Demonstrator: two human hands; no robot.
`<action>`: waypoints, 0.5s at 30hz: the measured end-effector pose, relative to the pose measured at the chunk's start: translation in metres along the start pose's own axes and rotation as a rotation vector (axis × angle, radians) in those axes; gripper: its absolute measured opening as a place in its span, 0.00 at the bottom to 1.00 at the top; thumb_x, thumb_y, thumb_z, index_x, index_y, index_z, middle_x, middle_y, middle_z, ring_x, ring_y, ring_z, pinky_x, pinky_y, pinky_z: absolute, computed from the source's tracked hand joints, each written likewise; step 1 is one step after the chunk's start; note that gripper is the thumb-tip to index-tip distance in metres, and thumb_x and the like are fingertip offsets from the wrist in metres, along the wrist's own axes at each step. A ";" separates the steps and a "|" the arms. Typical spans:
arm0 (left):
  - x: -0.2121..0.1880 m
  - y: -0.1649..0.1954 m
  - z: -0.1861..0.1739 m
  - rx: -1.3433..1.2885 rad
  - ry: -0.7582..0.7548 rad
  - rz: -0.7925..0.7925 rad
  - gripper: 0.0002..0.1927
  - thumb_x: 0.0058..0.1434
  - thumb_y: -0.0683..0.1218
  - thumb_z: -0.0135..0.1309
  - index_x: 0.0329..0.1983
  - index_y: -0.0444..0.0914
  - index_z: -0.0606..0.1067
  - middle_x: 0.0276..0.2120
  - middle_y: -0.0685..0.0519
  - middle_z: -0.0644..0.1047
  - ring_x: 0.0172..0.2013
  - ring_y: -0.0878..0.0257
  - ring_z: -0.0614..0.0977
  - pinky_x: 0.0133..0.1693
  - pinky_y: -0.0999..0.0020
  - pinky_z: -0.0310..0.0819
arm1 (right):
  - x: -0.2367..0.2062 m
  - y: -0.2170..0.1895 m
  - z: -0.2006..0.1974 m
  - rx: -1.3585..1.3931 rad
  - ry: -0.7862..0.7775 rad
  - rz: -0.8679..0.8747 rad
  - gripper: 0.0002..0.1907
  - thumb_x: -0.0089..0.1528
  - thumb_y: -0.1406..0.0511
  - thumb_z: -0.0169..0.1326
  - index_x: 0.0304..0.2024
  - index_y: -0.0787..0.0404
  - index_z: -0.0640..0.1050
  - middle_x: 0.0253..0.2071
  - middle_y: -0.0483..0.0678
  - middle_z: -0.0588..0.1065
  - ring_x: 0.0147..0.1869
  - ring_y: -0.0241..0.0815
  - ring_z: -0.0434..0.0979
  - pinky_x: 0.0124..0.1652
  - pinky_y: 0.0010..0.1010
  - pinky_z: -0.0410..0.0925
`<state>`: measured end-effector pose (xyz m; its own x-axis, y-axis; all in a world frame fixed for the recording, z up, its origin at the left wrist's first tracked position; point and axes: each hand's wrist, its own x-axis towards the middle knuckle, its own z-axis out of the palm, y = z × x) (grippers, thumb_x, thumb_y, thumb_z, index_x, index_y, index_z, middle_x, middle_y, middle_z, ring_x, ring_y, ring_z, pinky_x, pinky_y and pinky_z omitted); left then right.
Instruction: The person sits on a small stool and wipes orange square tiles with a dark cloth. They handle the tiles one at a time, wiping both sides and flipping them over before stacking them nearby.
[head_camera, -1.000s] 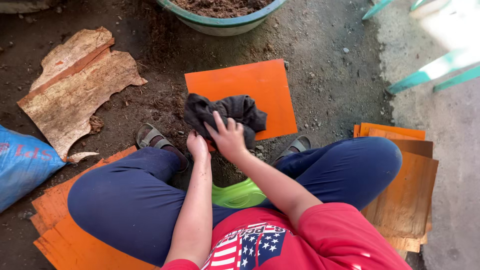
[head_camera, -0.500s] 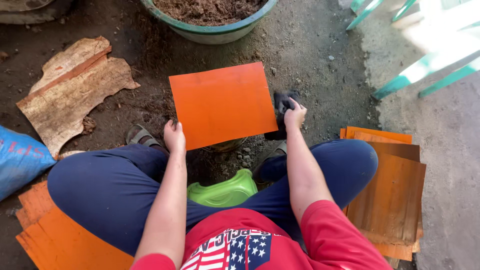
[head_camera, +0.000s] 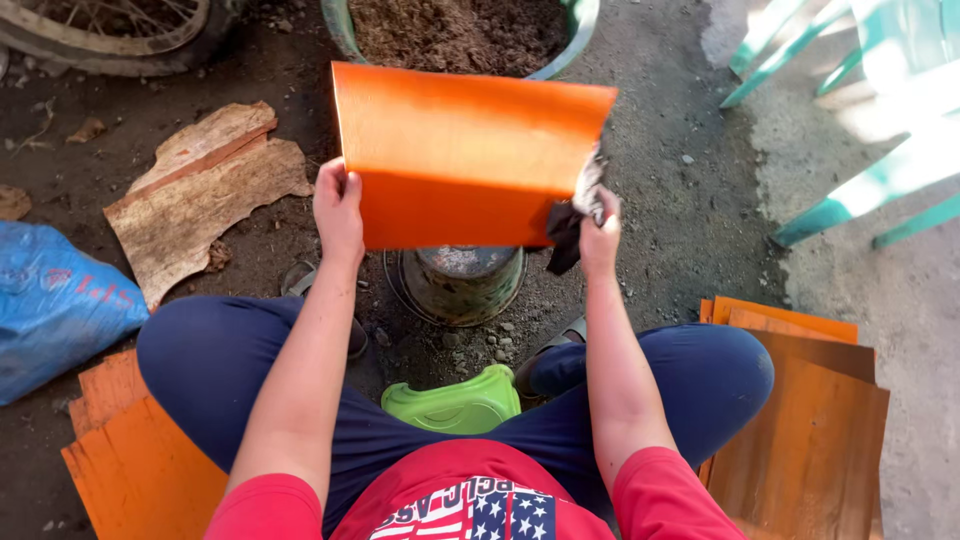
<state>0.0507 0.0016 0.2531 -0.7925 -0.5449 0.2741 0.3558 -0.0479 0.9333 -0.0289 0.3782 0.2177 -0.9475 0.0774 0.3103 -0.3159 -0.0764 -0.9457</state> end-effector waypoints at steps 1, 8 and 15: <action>0.006 0.006 -0.004 0.025 -0.033 0.058 0.07 0.76 0.39 0.50 0.54 0.33 0.72 0.45 0.54 0.75 0.45 0.68 0.73 0.52 0.71 0.68 | 0.007 -0.001 -0.002 0.059 -0.016 -0.049 0.29 0.60 0.81 0.41 0.63 0.63 0.70 0.62 0.49 0.70 0.68 0.43 0.69 0.68 0.32 0.61; 0.013 -0.015 -0.027 -0.040 -0.047 -0.029 0.11 0.71 0.39 0.50 0.55 0.37 0.68 0.49 0.58 0.74 0.50 0.69 0.74 0.57 0.73 0.67 | 0.007 0.030 -0.005 -0.394 -0.074 -0.259 0.31 0.55 0.83 0.42 0.59 0.64 0.75 0.63 0.53 0.70 0.72 0.49 0.69 0.70 0.35 0.60; 0.008 -0.060 -0.014 -0.273 0.097 0.047 0.06 0.74 0.40 0.51 0.52 0.37 0.70 0.46 0.57 0.75 0.46 0.69 0.74 0.54 0.72 0.69 | 0.009 0.024 0.000 -0.307 0.067 -0.071 0.27 0.59 0.81 0.42 0.60 0.65 0.72 0.60 0.52 0.71 0.67 0.48 0.69 0.68 0.35 0.60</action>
<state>0.0304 -0.0120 0.1962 -0.7258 -0.6284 0.2799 0.5216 -0.2374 0.8195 -0.0448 0.3768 0.1973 -0.9151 0.1382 0.3789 -0.3416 0.2339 -0.9103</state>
